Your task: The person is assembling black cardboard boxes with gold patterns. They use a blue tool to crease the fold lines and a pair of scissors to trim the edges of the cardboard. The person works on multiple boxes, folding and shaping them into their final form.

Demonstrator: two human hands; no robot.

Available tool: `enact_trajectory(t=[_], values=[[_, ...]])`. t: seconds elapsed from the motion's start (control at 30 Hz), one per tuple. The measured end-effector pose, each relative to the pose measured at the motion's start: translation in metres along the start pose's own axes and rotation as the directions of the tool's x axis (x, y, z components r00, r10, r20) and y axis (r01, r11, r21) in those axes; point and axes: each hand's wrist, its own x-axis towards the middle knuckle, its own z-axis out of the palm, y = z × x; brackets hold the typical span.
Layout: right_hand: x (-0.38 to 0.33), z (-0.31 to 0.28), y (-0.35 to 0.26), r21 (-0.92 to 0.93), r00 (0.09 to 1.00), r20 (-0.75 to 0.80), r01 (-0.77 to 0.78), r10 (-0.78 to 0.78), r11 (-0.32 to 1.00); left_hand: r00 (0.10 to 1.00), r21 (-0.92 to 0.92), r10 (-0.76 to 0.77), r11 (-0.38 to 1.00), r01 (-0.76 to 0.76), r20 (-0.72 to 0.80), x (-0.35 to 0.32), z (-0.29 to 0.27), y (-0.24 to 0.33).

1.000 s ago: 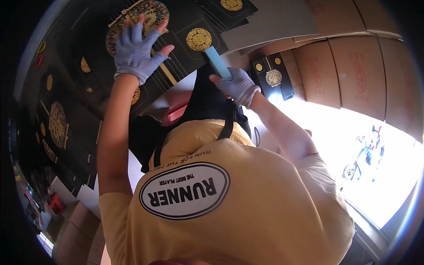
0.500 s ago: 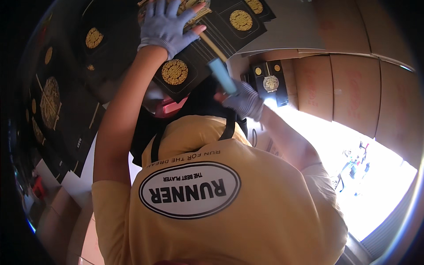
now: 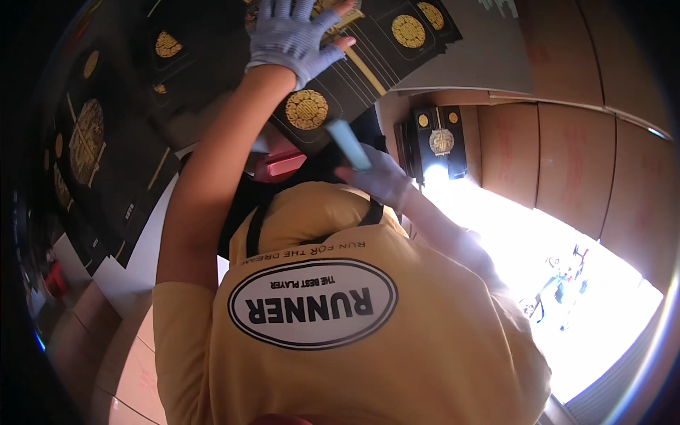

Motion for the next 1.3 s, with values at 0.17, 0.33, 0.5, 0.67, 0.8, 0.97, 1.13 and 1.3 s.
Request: enact_trajectory(t=[0.17, 0.33, 0.5, 0.67, 0.8, 0.97, 1.13, 1.3], values=[[-0.02, -0.004, 0.03, 0.702, 0.943, -0.139, 0.309, -0.302, 0.641, 0.959, 0.008, -0.252, 0.967, 0.255, -0.132, -0.001, 0.02, 0.012], [-0.012, -0.042, 0.005, 0.784, 0.898, -0.292, 0.422, -0.329, 0.456, 0.968, -0.014, -0.241, 0.971, 0.24, -0.072, -0.002, 0.007, 0.02], [-0.002, -0.161, -0.029, 0.66, 0.756, -0.584, 0.655, -0.296, 0.368, 0.928, 0.027, 0.345, 0.936, -0.352, 0.14, -0.005, -0.026, -0.01], [0.021, -0.154, -0.027, 0.369, 0.649, -0.631, 0.733, -0.426, 0.571, 0.938, 0.179, 0.203, 0.949, -0.26, 0.281, 0.024, -0.002, -0.016], [0.013, -0.104, 0.023, 0.386, 0.808, -0.472, 0.548, -0.352, 0.742, 0.957, 0.293, -0.279, 0.911, 0.29, -0.08, 0.043, 0.026, -0.042], [0.017, -0.081, 0.045, 0.662, 0.942, -0.3, 0.317, -0.148, 0.679, 0.946, 0.354, -0.321, 0.89, 0.288, 0.036, 0.044, 0.021, -0.033], [0.019, -0.06, 0.007, 0.418, 0.954, -0.224, 0.281, -0.202, 0.864, 0.946, 0.356, -0.317, 0.893, 0.273, 0.07, 0.044, 0.021, -0.036], [0.024, -0.053, -0.014, 0.312, 0.991, -0.12, 0.099, -0.064, 0.945, 0.951, 0.374, -0.307, 0.885, 0.278, 0.02, 0.041, 0.022, -0.036]])
